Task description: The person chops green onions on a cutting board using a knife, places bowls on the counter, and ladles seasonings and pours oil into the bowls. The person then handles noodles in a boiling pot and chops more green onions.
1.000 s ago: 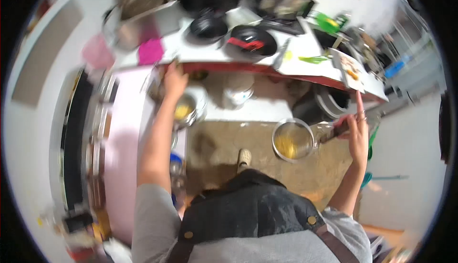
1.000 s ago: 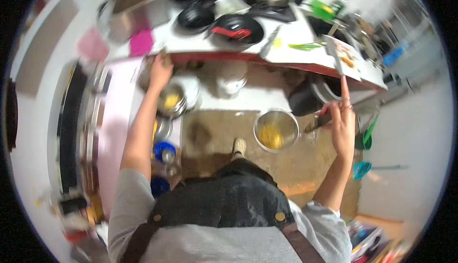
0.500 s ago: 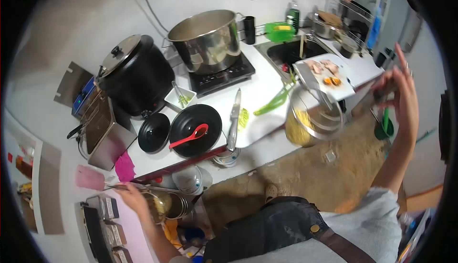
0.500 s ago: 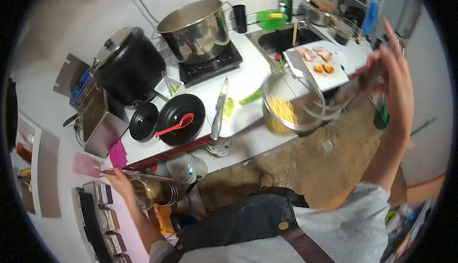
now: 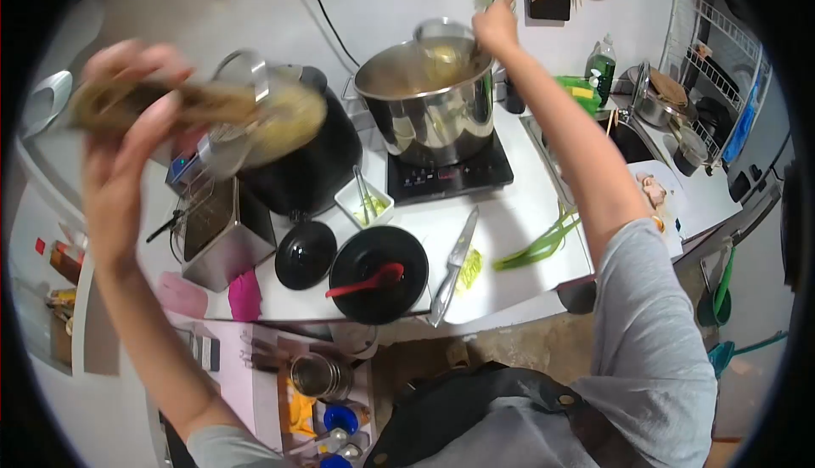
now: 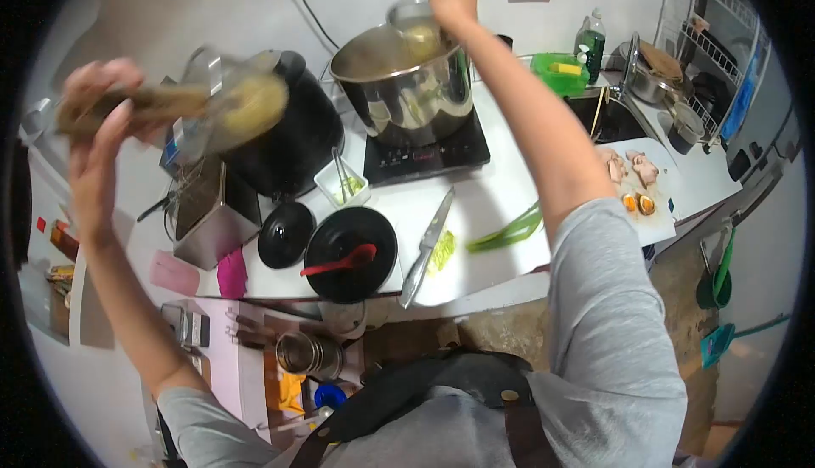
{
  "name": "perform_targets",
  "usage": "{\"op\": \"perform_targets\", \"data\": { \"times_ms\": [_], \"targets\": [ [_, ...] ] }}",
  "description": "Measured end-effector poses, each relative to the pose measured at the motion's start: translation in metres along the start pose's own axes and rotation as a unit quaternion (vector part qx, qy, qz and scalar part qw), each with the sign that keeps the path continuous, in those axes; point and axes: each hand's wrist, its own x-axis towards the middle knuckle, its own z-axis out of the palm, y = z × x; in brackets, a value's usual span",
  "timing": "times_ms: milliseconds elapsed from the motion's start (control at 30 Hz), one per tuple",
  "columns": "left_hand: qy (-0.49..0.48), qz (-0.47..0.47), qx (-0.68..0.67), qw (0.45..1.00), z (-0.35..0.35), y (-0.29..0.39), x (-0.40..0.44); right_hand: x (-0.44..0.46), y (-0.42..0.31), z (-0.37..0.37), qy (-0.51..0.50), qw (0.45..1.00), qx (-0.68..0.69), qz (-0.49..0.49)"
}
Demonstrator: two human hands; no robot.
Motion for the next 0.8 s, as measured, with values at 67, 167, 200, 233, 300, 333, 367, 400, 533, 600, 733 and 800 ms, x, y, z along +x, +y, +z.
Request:
{"op": "perform_targets", "data": {
  "times_ms": [67, 167, 200, 233, 300, 333, 367, 400, 533, 600, 733, 800],
  "targets": [
    [-0.158, 0.036, -0.133, 0.978, 0.045, -0.019, 0.034, -0.015, 0.020, 0.031, 0.087, 0.995, -0.024, -0.050],
    [-0.234, -0.016, -0.212, 0.949, 0.119, -0.075, 0.061, -0.022, 0.043, 0.041, 0.007, 0.996, -0.040, -0.074],
    [-0.251, -0.043, -0.234, 0.938, 0.144, -0.088, 0.065, -0.030, 0.033, 0.032, -0.031, 0.998, -0.051, -0.020],
    [-0.268, -0.059, -0.209, 0.939, 0.168, -0.101, 0.069, -0.031, 0.039, 0.034, -0.036, 0.994, -0.090, -0.043],
    [-0.293, -0.016, -0.179, 0.939, 0.212, -0.140, 0.073, -0.039, 0.048, 0.037, -0.026, 0.985, -0.151, -0.077],
    [-0.293, 0.026, -0.144, 0.945, 0.230, -0.154, 0.072, -0.045, 0.044, 0.034, -0.026, 0.971, -0.215, -0.104],
    [-0.299, 0.001, -0.126, 0.946, 0.240, -0.165, 0.073, -0.051, 0.047, 0.039, 0.007, 0.952, -0.280, -0.124],
    [-0.311, -0.026, -0.110, 0.944, 0.247, -0.173, 0.073, -0.056, 0.054, 0.044, 0.011, 0.950, -0.285, -0.124],
    [-0.316, -0.032, -0.107, 0.942, 0.266, -0.207, 0.054, -0.077, 0.053, 0.050, 0.073, 0.935, -0.291, -0.191],
    [-0.332, -0.008, -0.085, 0.939, 0.261, -0.210, 0.045, -0.086, 0.056, 0.052, 0.076, 0.942, -0.245, -0.215],
    [-0.335, -0.114, -0.102, 0.930, 0.257, -0.206, 0.033, -0.102, 0.056, 0.041, 0.007, 0.956, -0.231, -0.180],
    [-0.345, -0.102, -0.103, 0.927, 0.256, -0.208, 0.034, -0.108, 0.060, 0.024, -0.034, 0.958, -0.229, -0.168]
  ]
}}
